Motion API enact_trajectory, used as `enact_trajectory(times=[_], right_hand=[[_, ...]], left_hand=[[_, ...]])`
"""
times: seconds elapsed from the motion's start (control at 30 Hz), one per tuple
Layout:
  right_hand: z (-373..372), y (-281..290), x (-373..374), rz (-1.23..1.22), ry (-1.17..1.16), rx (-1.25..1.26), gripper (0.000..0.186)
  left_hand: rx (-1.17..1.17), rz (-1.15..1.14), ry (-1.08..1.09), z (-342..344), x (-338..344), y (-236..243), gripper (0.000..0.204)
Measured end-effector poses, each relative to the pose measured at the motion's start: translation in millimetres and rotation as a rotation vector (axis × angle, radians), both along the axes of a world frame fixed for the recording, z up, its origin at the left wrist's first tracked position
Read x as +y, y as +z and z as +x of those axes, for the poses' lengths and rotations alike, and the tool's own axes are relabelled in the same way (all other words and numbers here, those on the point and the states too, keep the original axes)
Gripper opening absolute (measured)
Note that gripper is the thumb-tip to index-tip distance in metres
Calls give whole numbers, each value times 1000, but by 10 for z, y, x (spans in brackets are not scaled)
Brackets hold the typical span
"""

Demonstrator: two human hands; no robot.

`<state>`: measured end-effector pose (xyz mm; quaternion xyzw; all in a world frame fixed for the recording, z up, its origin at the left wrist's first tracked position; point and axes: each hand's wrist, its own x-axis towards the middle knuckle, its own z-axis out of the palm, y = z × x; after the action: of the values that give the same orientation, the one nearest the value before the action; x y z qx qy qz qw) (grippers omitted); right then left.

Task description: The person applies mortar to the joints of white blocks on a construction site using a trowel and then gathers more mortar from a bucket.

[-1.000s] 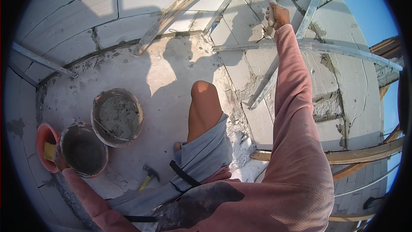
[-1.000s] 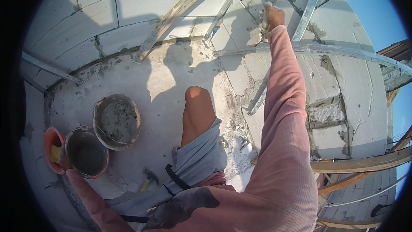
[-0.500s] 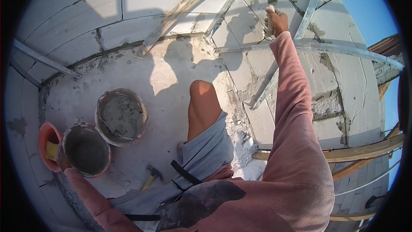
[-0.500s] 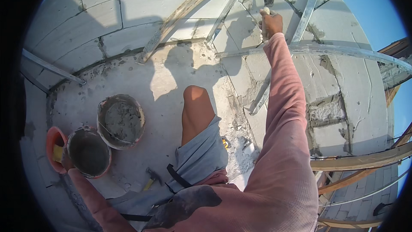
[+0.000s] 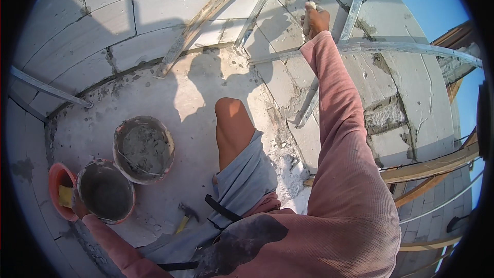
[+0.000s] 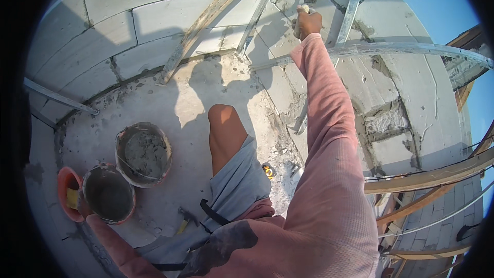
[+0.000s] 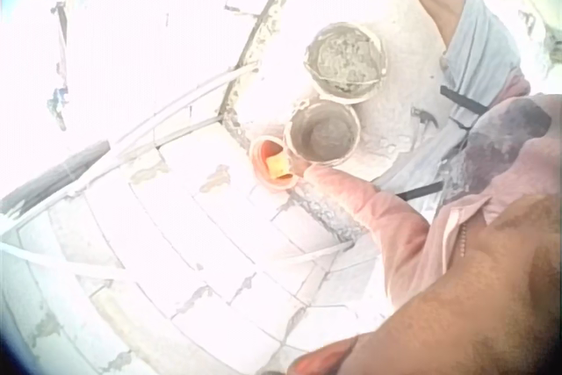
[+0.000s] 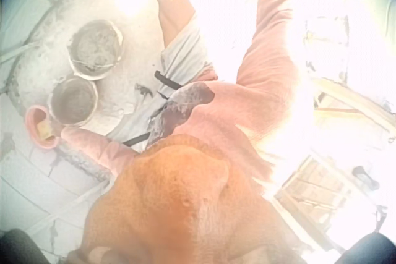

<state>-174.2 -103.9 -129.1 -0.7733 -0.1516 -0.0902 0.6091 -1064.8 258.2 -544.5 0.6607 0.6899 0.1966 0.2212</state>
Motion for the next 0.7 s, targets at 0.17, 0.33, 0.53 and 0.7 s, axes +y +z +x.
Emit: enact_trajectory(times=[0.17,0.33,0.53,0.7], right_hand=[[365,250,-101,-155,-37,17,32],[160,134,-122,-210,-127,-266,35],[492,216,135,-282,-70,12,34],[646,237,364,-262,-175,-199,33]], left_hand=[[-159,25,-17,-123,58,-198,57],[-97,40,-4,-304,116,-331,52],[-168,39,-66,-182,105,-230,53],[-130,-30,-19,-71,-32,-49,55]])
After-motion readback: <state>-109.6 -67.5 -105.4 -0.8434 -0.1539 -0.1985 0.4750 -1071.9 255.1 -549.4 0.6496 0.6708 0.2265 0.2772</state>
